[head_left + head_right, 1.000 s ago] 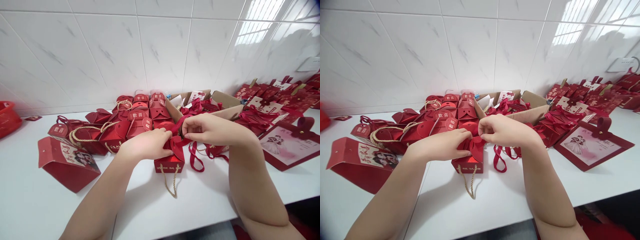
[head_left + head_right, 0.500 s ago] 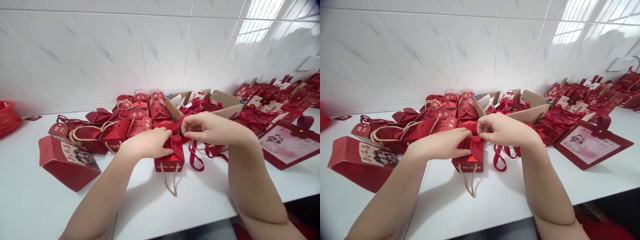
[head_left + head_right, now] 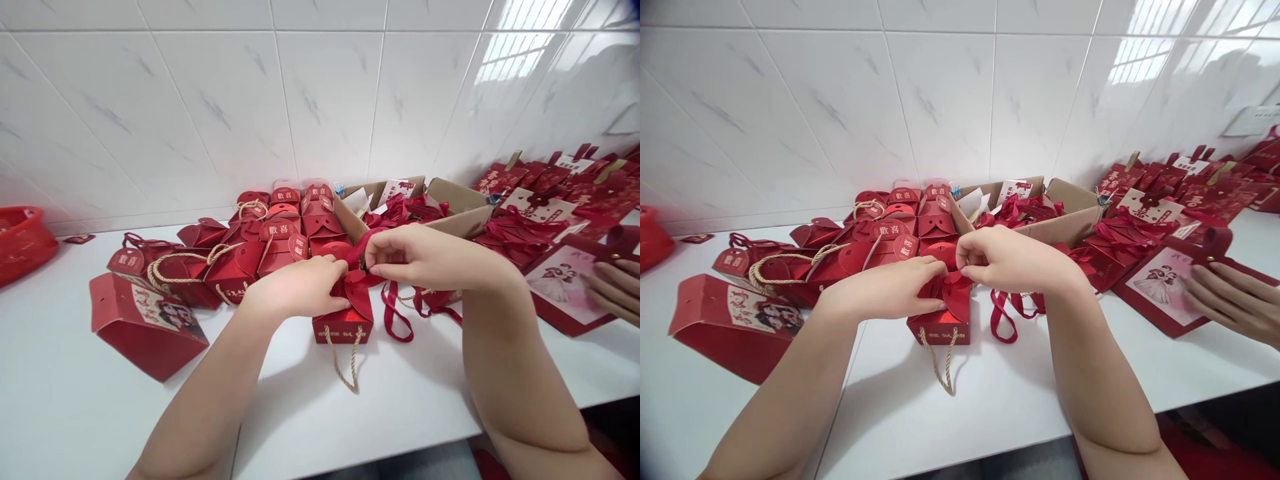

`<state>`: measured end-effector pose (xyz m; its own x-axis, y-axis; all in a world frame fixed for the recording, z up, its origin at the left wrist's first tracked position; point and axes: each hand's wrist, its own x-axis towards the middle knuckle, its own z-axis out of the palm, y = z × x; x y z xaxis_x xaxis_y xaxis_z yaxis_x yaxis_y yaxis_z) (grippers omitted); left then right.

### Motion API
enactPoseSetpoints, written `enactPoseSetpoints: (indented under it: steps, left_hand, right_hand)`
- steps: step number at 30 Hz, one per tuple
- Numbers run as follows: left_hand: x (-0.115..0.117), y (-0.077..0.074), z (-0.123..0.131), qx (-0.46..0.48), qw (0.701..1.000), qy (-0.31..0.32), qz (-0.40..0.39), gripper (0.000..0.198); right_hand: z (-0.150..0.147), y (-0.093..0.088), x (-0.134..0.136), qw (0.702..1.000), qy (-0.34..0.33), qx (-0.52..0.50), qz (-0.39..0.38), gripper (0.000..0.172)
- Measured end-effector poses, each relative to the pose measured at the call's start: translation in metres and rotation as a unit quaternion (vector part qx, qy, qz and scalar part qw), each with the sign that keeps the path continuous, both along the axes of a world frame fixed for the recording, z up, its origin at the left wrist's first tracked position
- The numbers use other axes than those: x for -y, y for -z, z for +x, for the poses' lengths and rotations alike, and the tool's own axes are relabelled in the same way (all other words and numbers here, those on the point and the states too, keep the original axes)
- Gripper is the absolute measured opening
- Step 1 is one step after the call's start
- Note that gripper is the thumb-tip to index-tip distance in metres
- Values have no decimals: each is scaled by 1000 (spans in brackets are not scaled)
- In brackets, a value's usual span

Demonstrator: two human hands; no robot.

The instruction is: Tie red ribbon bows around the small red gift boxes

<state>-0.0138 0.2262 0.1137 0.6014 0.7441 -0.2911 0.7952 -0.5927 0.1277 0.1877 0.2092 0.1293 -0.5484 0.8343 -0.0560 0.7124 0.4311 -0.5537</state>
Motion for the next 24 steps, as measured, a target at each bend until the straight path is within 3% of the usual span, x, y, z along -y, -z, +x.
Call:
enactPoseSetpoints:
  steps: [16,24]
  left_hand:
    - [-1,1,1,16,1000,-6,3,25]
    - [-6,6,3,47,999,-5,13,24]
  right_hand:
    - [4,0,-1,999,-1,34,-14,3]
    - [12,-2,-5,998,-15,55,19,9]
